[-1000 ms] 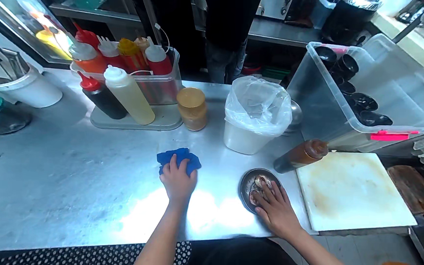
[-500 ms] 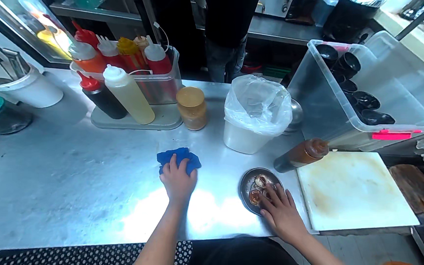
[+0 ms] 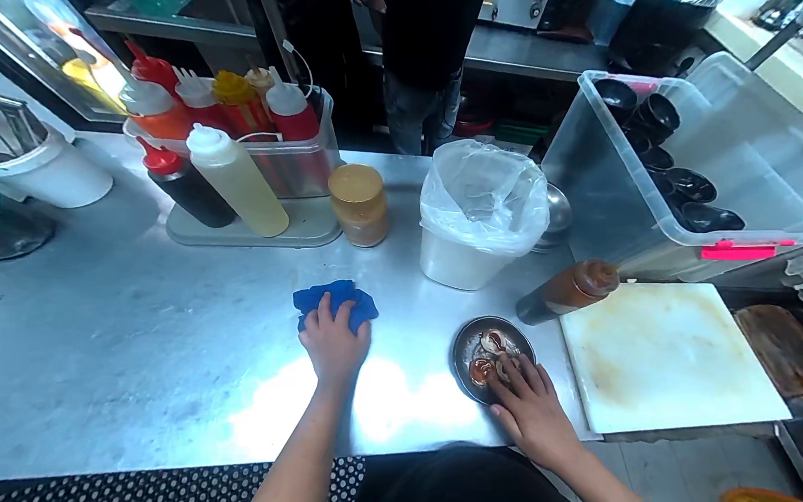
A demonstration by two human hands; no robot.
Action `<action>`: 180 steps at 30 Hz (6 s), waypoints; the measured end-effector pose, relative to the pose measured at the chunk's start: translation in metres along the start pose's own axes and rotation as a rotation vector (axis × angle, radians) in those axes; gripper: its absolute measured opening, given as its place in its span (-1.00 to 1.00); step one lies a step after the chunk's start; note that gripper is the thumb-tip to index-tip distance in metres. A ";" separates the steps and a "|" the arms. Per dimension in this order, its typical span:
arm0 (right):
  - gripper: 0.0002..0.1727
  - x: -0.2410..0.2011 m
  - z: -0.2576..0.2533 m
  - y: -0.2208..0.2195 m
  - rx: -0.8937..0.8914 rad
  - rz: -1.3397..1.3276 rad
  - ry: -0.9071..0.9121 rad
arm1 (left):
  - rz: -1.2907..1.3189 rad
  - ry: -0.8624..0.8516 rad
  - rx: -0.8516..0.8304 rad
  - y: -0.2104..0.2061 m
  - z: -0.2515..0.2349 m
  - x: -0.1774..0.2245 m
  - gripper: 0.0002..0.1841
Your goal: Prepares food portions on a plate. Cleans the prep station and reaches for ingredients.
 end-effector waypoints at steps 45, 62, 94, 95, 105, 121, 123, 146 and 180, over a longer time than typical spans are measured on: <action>-0.37 0.036 -0.011 0.005 0.051 0.007 -0.118 | -0.008 0.005 -0.005 0.000 0.000 0.001 -0.47; -0.37 0.046 0.011 0.015 0.059 0.005 -0.168 | -0.001 -0.002 0.003 0.003 0.001 0.003 -0.48; -0.33 0.017 -0.050 0.006 0.050 0.059 -0.146 | -0.018 0.004 0.020 0.003 0.000 0.001 -0.48; -0.34 0.020 -0.047 0.007 0.071 0.061 -0.139 | -0.019 0.005 0.017 0.002 0.000 0.001 -0.48; -0.35 0.006 -0.050 0.004 0.007 0.069 -0.112 | -0.021 0.011 0.013 0.001 -0.001 0.001 -0.48; -0.36 0.019 -0.070 0.006 -0.008 0.074 -0.132 | -0.019 0.013 0.003 0.003 -0.002 0.003 -0.47; -0.36 0.021 -0.071 0.007 0.000 0.080 -0.146 | -0.027 0.016 0.001 0.003 -0.002 0.003 -0.47; -0.37 0.031 -0.065 0.014 0.001 0.078 -0.190 | -0.029 0.002 0.021 0.002 -0.001 0.002 -0.48; -0.42 0.021 -0.042 0.012 0.062 0.032 -0.278 | 0.074 -0.031 0.020 0.005 0.000 -0.002 -0.61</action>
Point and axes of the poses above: each hand's wrist, its own z-axis away from the middle knuckle, its own y-axis out of the back of the hand, x = y × z, the point moved 9 cm from there along -z, towards the middle knuckle, and after that the axes turned 2 degrees about -z, right-handed, at the moved point
